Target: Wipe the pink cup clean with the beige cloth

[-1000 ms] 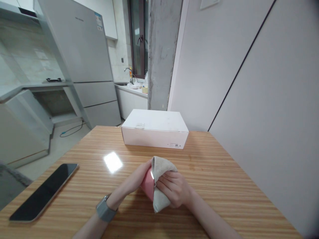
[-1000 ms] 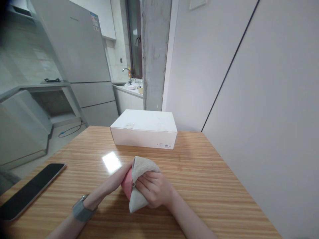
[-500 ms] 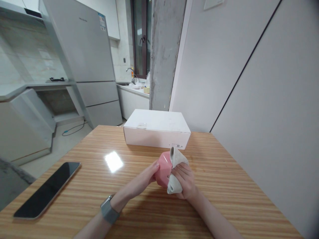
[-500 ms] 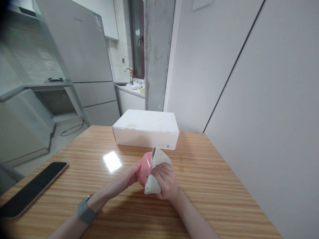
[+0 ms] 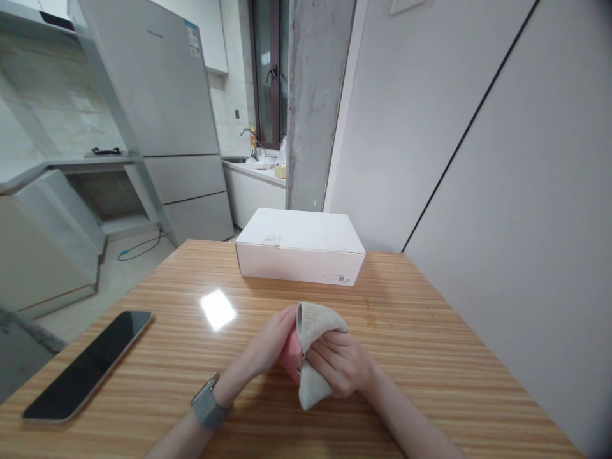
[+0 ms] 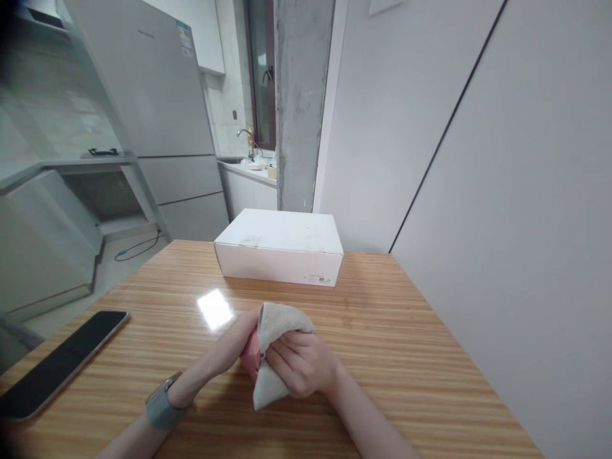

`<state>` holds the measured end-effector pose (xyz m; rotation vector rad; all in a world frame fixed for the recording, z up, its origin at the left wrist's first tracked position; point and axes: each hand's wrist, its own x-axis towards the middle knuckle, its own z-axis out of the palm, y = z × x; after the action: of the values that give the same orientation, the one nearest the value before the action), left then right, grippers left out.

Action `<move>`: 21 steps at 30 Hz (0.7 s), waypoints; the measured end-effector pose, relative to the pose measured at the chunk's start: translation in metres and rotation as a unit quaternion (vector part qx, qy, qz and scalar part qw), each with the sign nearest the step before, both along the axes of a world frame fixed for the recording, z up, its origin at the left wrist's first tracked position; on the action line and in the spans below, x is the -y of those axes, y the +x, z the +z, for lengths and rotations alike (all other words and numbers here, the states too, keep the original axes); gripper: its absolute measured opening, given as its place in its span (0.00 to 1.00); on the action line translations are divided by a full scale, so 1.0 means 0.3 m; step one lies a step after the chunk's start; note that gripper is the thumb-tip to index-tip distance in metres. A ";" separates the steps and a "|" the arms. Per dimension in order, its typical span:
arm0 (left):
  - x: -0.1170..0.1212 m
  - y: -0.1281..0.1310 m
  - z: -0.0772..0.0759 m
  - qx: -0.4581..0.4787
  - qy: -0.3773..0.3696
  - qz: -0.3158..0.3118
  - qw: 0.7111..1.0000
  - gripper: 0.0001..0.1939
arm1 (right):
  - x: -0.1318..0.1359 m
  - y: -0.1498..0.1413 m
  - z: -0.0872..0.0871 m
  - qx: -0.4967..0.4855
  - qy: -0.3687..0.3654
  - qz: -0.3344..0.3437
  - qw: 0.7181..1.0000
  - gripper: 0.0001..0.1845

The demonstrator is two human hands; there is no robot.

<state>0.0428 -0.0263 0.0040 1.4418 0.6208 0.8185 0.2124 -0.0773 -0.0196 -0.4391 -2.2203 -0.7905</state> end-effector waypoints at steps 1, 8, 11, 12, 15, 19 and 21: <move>-0.004 0.001 -0.005 -0.006 0.012 0.000 1.000 0.16 | -0.002 0.003 0.001 -0.005 -0.005 -0.004 1.000 0.24; -0.019 0.021 -0.077 0.053 0.009 0.012 0.998 0.21 | -0.012 0.035 -0.006 -0.043 -0.022 -0.061 0.997 0.21; 0.001 0.038 -0.080 0.157 -0.072 -0.054 0.984 0.21 | -0.016 0.055 -0.012 -0.104 -0.044 -0.113 0.987 0.23; 0.008 0.043 -0.077 0.188 -0.094 -0.077 0.974 0.21 | -0.018 0.062 -0.014 -0.127 -0.052 -0.121 0.983 0.23; 0.019 0.049 -0.063 0.228 -0.141 -0.111 0.957 0.18 | -0.021 0.073 -0.020 -0.168 -0.047 -0.115 0.978 0.24; 0.010 0.043 -0.054 0.205 -0.184 -0.046 0.960 0.12 | -0.006 0.054 -0.013 -0.120 -0.014 -0.086 0.989 0.25; 0.003 0.040 -0.051 0.158 -0.167 0.003 0.973 0.17 | 0.005 0.030 -0.001 -0.066 -0.011 -0.059 0.996 0.23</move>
<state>0.0548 -0.0273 -0.0114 0.9797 0.4908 0.8806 0.2215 -0.0787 -0.0201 -0.6207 -2.0968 -0.7770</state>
